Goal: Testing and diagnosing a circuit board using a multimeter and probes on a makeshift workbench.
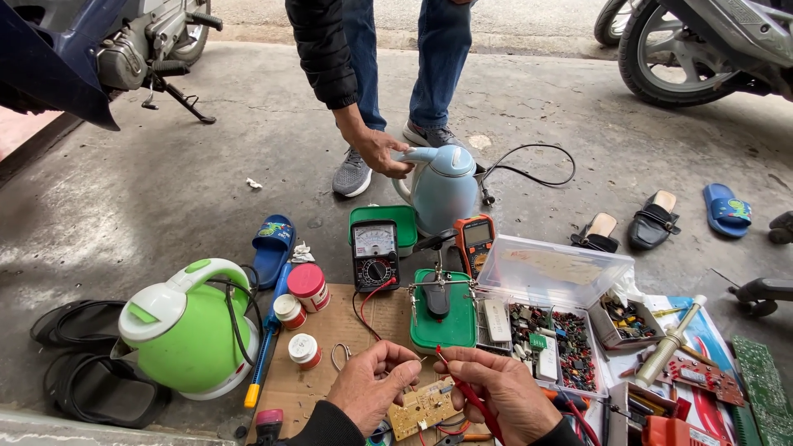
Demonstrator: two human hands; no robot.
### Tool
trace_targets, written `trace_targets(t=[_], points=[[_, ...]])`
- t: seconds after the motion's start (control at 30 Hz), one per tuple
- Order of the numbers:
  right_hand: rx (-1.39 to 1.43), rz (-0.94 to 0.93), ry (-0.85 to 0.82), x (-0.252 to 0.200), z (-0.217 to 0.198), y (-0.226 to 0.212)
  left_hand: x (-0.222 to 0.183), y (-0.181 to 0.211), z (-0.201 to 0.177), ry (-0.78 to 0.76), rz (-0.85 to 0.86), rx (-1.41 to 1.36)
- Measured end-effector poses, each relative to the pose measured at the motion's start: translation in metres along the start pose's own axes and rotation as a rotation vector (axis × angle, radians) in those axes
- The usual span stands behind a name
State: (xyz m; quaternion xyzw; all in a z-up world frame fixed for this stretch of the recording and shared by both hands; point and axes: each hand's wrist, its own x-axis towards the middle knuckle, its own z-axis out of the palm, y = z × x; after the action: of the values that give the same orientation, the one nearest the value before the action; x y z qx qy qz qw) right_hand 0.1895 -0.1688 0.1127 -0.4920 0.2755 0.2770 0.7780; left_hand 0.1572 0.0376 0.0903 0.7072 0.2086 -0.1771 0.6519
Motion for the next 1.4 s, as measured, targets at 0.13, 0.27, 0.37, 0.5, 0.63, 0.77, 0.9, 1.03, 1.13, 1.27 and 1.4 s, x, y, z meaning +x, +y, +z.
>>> trace_targets(t=[0.13, 0.27, 0.37, 0.5, 0.63, 0.77, 0.9, 1.03, 1.13, 1.27, 1.4], points=[[-0.045, 0.018, 0.018, -0.003, 0.011, 0.000, -0.005, 0.004, -0.004, -0.011, 0.001, 0.007], [-0.087, 0.046, 0.025, -0.002, 0.018, 0.003, -0.008, 0.002, -0.010, -0.021, 0.029, -0.003], [-0.104, 0.027, 0.012, -0.003, 0.023, 0.002, -0.009, 0.005, -0.012, -0.022, 0.021, 0.022], [-0.107, 0.028, 0.019, 0.007, 0.018, 0.009, -0.007, 0.003, -0.011, -0.027, 0.034, 0.059], [-0.120, 0.015, 0.025, 0.014, 0.012, 0.013, -0.006, 0.002, -0.009, -0.033, 0.044, 0.043], [-0.126, -0.010, 0.030, 0.013, 0.013, 0.014, -0.009, 0.004, -0.012, -0.034, 0.039, 0.055], [-0.154, -0.027, -0.008, 0.017, 0.007, 0.018, -0.006, -0.001, -0.012, -0.042, 0.056, 0.062], [-0.172, -0.039, 0.006, 0.017, 0.007, 0.019, -0.007, -0.001, -0.011, -0.021, 0.088, 0.076], [-0.191, -0.026, 0.018, 0.009, 0.014, 0.016, -0.009, 0.002, -0.012, -0.017, 0.082, 0.120], [-0.162, -0.037, 0.001, 0.017, 0.010, 0.023, -0.008, 0.001, -0.013, 0.000, 0.074, 0.162], [-0.153, -0.024, 0.013, 0.012, 0.016, 0.022, -0.006, -0.004, -0.013, 0.021, 0.133, 0.236]])
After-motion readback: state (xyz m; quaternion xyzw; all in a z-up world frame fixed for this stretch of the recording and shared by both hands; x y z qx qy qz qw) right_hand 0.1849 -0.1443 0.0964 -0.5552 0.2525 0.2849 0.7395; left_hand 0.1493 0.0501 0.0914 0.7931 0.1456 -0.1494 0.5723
